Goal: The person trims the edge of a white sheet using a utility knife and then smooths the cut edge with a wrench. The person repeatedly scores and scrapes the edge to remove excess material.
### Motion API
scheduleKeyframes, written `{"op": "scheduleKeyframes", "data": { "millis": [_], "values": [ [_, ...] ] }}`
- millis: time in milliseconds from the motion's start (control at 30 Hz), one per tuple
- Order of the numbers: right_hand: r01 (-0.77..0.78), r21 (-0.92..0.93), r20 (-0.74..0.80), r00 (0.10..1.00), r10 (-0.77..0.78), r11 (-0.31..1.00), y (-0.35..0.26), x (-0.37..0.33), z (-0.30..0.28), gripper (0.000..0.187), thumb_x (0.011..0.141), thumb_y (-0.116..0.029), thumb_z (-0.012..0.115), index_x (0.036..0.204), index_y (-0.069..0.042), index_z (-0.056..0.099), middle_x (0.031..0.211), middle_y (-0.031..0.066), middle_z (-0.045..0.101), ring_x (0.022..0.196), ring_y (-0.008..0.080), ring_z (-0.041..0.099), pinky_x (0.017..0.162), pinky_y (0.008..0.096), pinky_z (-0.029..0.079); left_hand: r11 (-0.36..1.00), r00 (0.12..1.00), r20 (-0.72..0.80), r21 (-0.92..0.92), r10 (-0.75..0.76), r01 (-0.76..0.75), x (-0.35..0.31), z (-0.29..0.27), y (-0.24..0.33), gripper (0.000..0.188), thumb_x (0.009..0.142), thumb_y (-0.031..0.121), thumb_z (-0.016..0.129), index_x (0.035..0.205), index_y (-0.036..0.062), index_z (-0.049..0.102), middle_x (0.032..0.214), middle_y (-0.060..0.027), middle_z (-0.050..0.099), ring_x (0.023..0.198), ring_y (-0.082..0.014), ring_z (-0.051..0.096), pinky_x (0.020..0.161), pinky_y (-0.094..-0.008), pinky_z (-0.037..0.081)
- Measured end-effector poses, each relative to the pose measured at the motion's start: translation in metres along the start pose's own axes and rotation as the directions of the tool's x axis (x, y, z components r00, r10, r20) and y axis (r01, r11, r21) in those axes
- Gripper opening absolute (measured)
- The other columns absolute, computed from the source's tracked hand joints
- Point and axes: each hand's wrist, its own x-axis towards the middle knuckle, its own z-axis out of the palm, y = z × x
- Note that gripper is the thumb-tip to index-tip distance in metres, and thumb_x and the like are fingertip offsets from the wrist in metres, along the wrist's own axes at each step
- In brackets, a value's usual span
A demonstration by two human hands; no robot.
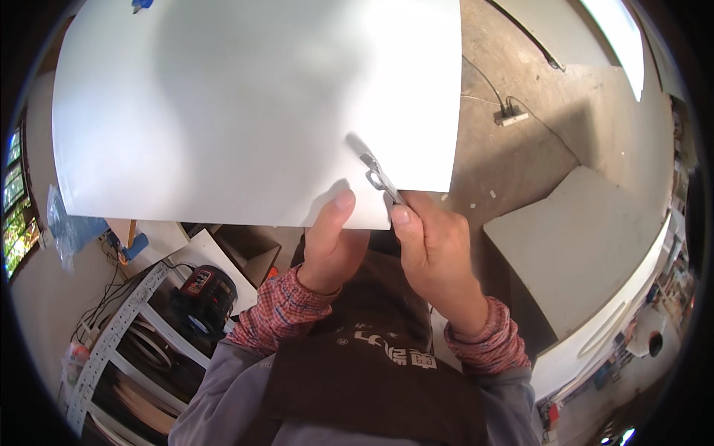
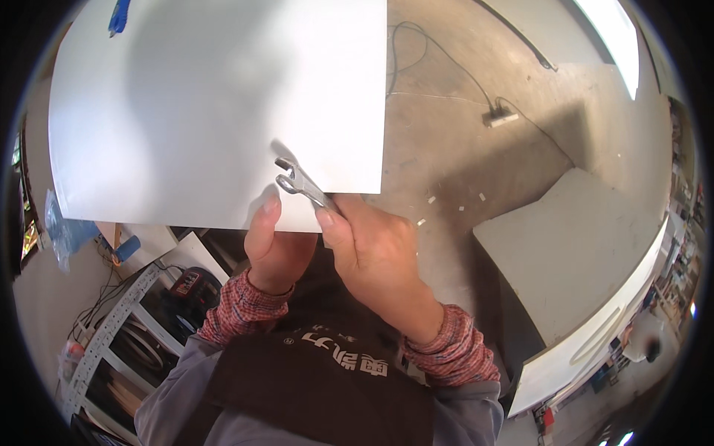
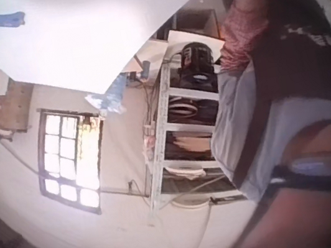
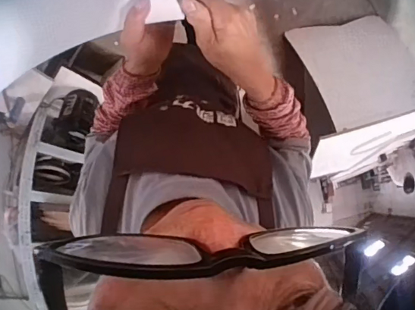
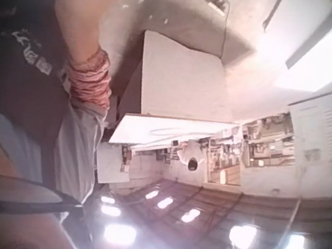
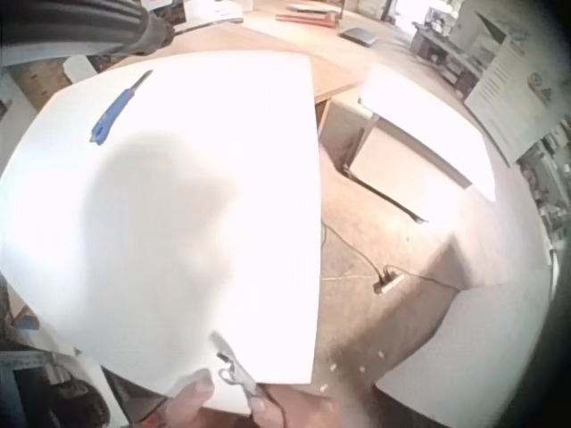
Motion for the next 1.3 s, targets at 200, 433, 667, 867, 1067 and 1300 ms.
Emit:
{"op": "scheduleKeyframes", "data": {
  "millis": [200,433,667,867,1067,1300],
  "values": [
    [-0.100,-0.133,-0.138,0.987,0.081,0.986,-0.010,-0.008,0.014,0.024,0.104,-0.027,0.065,0.100,-0.004,0.067,0.067,0.0150,0.064,0.055,0.0370,0.064,0.051,0.0433,0.050,0.970,0.970,0.007,0.037,-0.242,0.241,-0.008,-0.004,0.012,0.056,0.103,0.038,0.049,0.135,-0.0052,0.061,0.135,-0.0156,0.065,0.128,-0.0282,0.060,0.111,-0.0452,0.044],
    [-0.321,0.182,-0.306,0.880,0.363,0.930,-0.014,-0.016,0.013,0.023,0.107,-0.024,0.060,0.102,-0.003,0.067,0.064,0.0177,0.064,0.061,0.0413,0.067,0.055,0.0470,0.052,0.948,0.935,0.157,0.028,-0.318,0.317,0.003,0.008,0.018,0.057,0.104,0.034,0.048,0.145,-0.0052,0.055,0.149,-0.0182,0.058,0.140,-0.0332,0.053,0.118,-0.0545,0.040],
    [-0.411,0.019,-0.379,0.841,0.387,0.911,-0.003,-0.019,0.003,0.042,0.113,-0.031,0.049,0.091,0.002,0.062,0.062,0.0117,0.058,0.053,0.0246,0.057,0.052,0.0392,0.043,0.946,0.927,0.189,0.050,-0.324,0.320,0.005,0.008,0.022,0.057,0.106,0.030,0.047,0.148,-0.0076,0.051,0.156,-0.0210,0.052,0.146,-0.0399,0.047,0.119,-0.0576,0.036],
    [-0.304,0.319,-0.283,0.873,0.397,0.898,-0.013,-0.030,0.009,0.052,0.114,-0.040,0.043,0.097,0.002,0.066,0.062,0.0044,0.055,0.054,0.0144,0.051,0.052,0.0334,0.039,0.923,0.893,0.234,0.079,-0.383,0.375,0.009,-0.003,0.025,0.057,0.107,0.030,0.046,0.150,-0.0076,0.049,0.158,-0.0194,0.050,0.149,-0.0363,0.042,0.120,-0.0536,0.035],
    [-0.183,0.191,0.055,0.983,0.176,0.964,0.014,-0.015,-0.002,0.044,0.113,-0.037,0.048,0.102,-0.001,0.071,0.063,0.0125,0.052,0.053,0.0287,0.053,0.054,0.0378,0.045,0.946,0.914,0.251,0.029,-0.320,0.323,-0.001,-0.014,0.016,0.054,0.110,0.033,0.043,0.147,-0.0039,0.053,0.151,-0.0142,0.057,0.143,-0.0266,0.049,0.123,-0.0445,0.032],
    [-0.156,0.186,0.225,0.968,0.113,0.970,0.016,0.007,-0.023,0.043,0.112,-0.037,0.052,0.099,-0.002,0.074,0.062,0.0145,0.050,0.053,0.0285,0.052,0.055,0.0395,0.044,0.986,0.988,0.093,-0.098,-0.124,0.133,-0.003,0.000,0.000,0.054,0.111,0.041,0.041,0.146,0.0009,0.055,0.144,-0.0117,0.061,0.133,-0.0264,0.057,0.118,-0.0450,0.038]
  ]
}}
